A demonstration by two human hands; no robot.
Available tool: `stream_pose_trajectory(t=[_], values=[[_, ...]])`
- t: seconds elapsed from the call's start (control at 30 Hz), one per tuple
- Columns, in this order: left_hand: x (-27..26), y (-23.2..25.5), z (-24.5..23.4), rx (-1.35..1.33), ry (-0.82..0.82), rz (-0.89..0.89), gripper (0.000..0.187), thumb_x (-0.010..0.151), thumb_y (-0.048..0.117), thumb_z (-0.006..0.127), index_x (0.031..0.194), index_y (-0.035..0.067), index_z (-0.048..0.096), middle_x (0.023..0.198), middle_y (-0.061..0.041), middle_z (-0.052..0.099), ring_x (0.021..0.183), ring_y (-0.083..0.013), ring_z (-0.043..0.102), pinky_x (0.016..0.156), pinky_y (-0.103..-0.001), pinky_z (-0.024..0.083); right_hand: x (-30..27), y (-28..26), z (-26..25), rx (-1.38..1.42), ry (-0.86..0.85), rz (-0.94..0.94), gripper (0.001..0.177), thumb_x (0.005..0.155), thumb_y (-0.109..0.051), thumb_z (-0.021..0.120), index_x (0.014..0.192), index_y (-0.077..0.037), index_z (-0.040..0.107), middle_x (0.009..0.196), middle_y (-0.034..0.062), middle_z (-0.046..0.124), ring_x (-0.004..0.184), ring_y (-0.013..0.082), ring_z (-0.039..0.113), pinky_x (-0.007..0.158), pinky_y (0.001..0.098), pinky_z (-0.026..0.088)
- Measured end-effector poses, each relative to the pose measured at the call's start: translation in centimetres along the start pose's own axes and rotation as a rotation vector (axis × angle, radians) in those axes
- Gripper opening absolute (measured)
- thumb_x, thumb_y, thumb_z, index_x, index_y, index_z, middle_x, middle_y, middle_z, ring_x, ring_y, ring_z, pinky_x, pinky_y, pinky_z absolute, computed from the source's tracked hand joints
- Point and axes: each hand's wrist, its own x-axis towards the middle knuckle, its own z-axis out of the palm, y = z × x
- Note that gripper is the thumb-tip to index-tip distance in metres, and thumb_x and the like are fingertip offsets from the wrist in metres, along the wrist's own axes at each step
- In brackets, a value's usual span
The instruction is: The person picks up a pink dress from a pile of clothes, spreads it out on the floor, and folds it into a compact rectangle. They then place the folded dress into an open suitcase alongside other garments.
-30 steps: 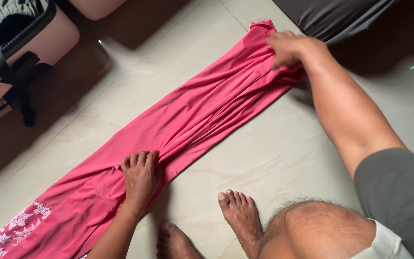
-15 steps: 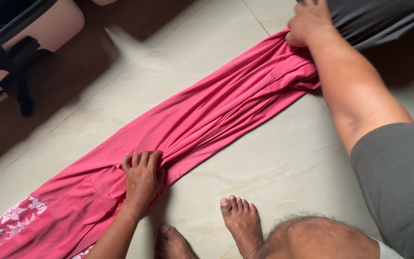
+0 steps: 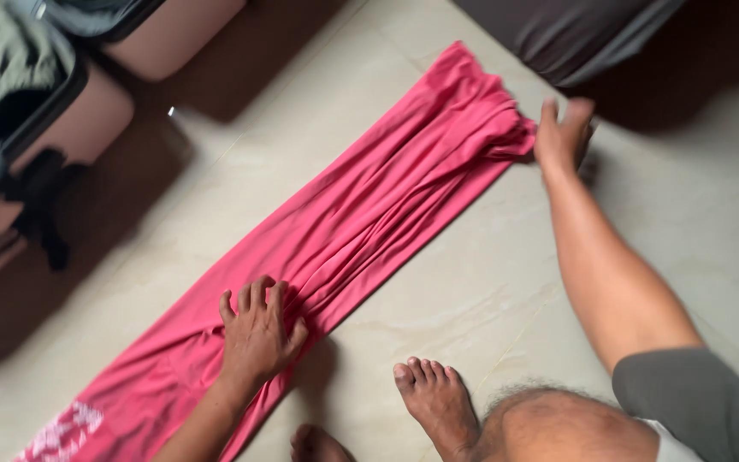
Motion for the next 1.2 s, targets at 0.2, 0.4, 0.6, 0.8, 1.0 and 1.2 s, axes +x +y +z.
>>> stream_pose_trajectory(t=[0.2,0.4,0.6,0.8,1.0,1.2], values=[[6.7,5.3,-4.8,0.200,-0.108,0.553,0.056,0.070,0.037,0.056,0.114,0.005,0.041,0.108,-0.012,0.046,0.104,-0.0267,0.041,0.089,-0.051,0.028,-2.5,2.6,-0.7,0.129,-0.325,0.406,0.070,0.065,-0.023,0.067,0.123,-0.006,0.032,0.110,0.0170,0.048,0.099,0.0255,0.049,0.082,0.0335,0.042],[16.8,14.1,-3.1,0.243,-0.347,0.527,0.051,0.075,0.036,0.056,0.114,0.008,0.042,0.115,-0.014,0.044,0.110,-0.0266,0.040,0.087,-0.045,0.035,0.0,-1.9,-0.5,0.026,-0.383,0.382,0.049,0.069,-0.013,0.062,0.116,-0.006,0.049,0.092,0.0128,0.058,0.080,0.0278,0.059,0.067,0.0352,0.049],[22.6,21.5,1.2,-0.053,-0.020,0.500,0.050,0.072,0.027,0.060,0.116,0.013,0.040,0.115,-0.011,0.042,0.106,-0.0275,0.043,0.078,-0.044,0.042,1.0,-0.6,1.6,0.662,-0.309,0.670,0.035,0.076,-0.006,0.049,0.111,-0.004,0.047,0.094,0.0139,0.057,0.064,0.0188,0.061,0.050,0.0283,0.052],[26.9,25.1,5.3,-0.112,0.160,0.294,0.066,0.068,0.029,0.063,0.123,0.011,0.032,0.114,-0.011,0.040,0.101,-0.0272,0.045,0.070,-0.044,0.044,-1.4,3.0,1.3,0.157,0.022,0.424,0.034,0.078,-0.009,0.057,0.110,-0.004,0.049,0.101,0.0097,0.056,0.086,0.0194,0.056,0.070,0.0329,0.047],[28.8,24.5,7.8,-0.051,0.132,0.141,0.034,0.088,0.016,0.048,0.121,0.015,0.044,0.110,-0.004,0.047,0.105,-0.0231,0.048,0.078,-0.044,0.043,-0.6,-2.9,-1.6,0.594,-0.390,0.867,0.022,0.074,-0.013,0.055,0.092,-0.003,0.051,0.086,0.0075,0.059,0.070,0.0150,0.059,0.060,0.0294,0.052],[28.0,23.7,6.3,-0.318,0.181,0.105,0.036,0.077,0.027,0.054,0.109,0.012,0.051,0.126,-0.016,0.034,0.116,-0.0314,0.035,0.087,-0.045,0.034,0.8,-5.3,-0.6,0.430,-0.415,0.792,0.021,0.071,-0.022,0.062,0.084,-0.006,0.060,0.079,0.0035,0.062,0.069,0.0111,0.055,0.060,0.0271,0.045]])
